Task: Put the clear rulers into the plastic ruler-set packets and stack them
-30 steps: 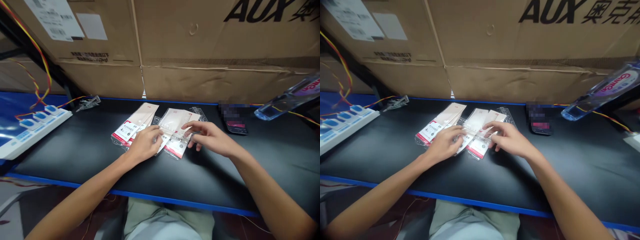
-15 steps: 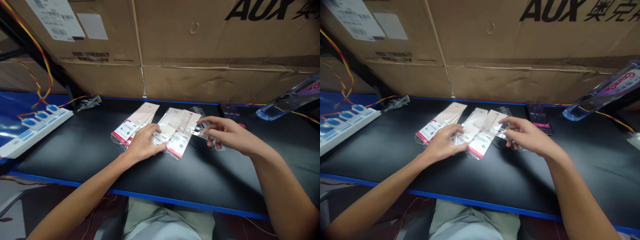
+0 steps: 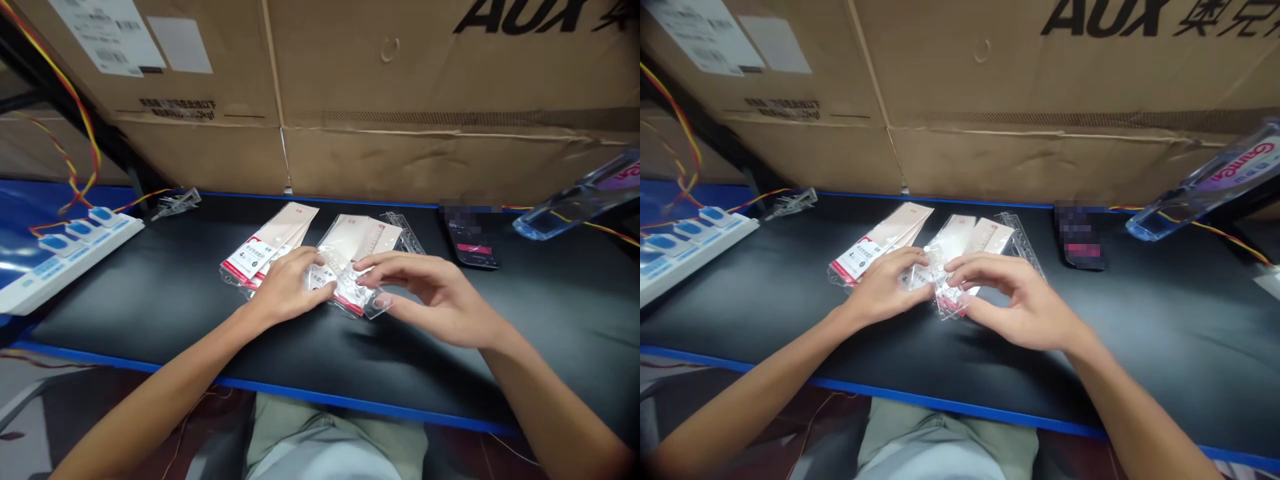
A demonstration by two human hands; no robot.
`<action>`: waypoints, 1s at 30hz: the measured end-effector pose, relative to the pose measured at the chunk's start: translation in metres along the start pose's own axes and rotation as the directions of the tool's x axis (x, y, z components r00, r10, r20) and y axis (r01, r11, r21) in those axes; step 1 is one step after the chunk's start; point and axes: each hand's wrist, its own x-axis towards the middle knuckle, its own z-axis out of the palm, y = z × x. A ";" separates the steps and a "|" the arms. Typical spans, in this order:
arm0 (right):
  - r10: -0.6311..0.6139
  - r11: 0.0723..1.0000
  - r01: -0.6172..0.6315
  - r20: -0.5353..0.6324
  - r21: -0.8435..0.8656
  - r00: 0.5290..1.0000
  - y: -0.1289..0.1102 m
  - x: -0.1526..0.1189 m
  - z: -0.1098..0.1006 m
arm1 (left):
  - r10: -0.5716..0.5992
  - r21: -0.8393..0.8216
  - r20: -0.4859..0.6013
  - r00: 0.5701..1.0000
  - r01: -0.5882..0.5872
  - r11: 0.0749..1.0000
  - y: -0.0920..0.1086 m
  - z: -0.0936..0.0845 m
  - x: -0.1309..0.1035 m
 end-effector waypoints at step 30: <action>-0.088 0.818 0.127 0.096 -0.561 0.992 0.018 0.003 0.020 | 0.151 -0.108 0.114 0.982 -0.138 0.984 0.011 -0.015 -0.002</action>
